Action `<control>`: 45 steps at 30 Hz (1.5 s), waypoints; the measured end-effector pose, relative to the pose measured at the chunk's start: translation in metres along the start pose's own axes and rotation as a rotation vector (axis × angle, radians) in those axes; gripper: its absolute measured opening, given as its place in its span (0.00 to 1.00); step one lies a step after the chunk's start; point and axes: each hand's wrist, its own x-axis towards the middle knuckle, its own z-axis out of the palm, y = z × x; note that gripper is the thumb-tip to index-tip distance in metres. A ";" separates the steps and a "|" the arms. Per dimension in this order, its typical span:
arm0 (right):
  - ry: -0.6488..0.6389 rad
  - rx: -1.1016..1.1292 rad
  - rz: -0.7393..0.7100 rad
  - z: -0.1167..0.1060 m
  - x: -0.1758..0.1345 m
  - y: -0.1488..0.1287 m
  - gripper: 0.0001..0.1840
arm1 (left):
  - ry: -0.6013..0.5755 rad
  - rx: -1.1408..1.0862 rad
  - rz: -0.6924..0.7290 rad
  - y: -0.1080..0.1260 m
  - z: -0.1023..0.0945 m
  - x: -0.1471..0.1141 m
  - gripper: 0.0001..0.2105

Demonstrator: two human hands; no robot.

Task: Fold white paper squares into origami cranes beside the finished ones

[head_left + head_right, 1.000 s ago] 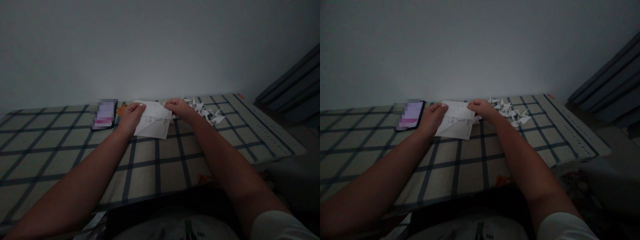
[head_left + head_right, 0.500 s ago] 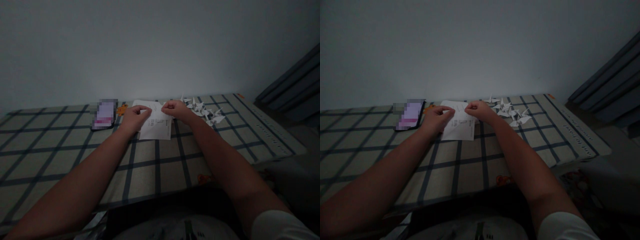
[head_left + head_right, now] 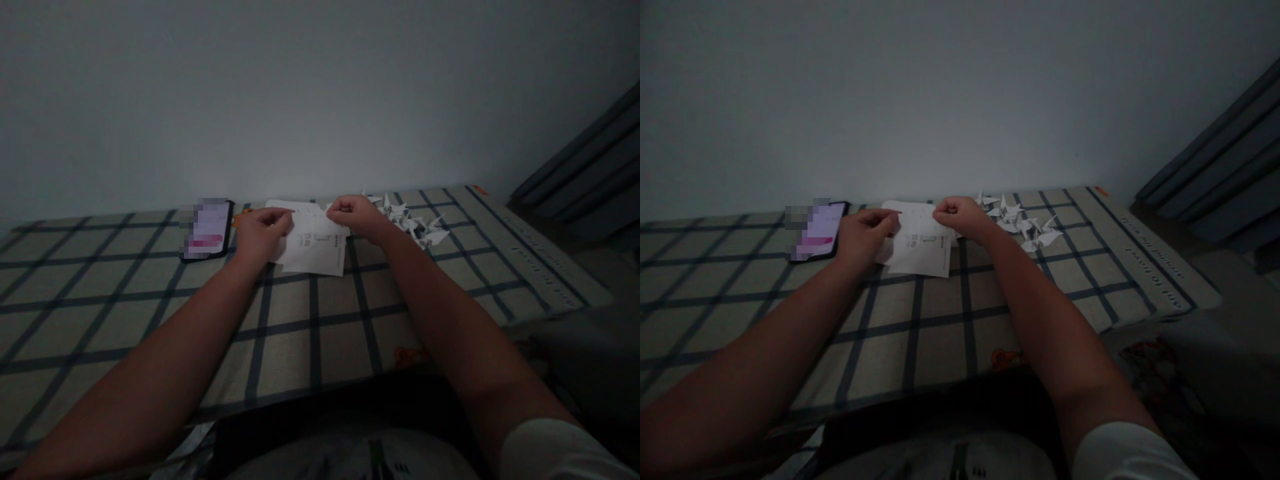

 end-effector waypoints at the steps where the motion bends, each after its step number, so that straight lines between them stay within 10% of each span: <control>1: 0.012 0.009 0.010 -0.001 0.000 0.000 0.14 | 0.020 -0.037 -0.013 -0.001 0.000 0.001 0.09; 7: 0.105 0.096 0.039 -0.005 0.000 -0.001 0.12 | 0.171 -0.273 -0.126 -0.004 0.002 0.010 0.11; 15: -0.003 0.097 0.010 0.005 0.002 0.007 0.15 | -0.257 -0.231 -0.222 -0.004 0.006 -0.005 0.21; 25: 0.111 0.056 0.080 -0.002 0.004 0.004 0.07 | -0.087 -0.080 -0.102 -0.003 0.004 -0.003 0.17; 45: 0.107 0.150 0.115 0.001 0.007 0.011 0.08 | -0.142 -0.236 -0.203 -0.019 0.007 0.001 0.22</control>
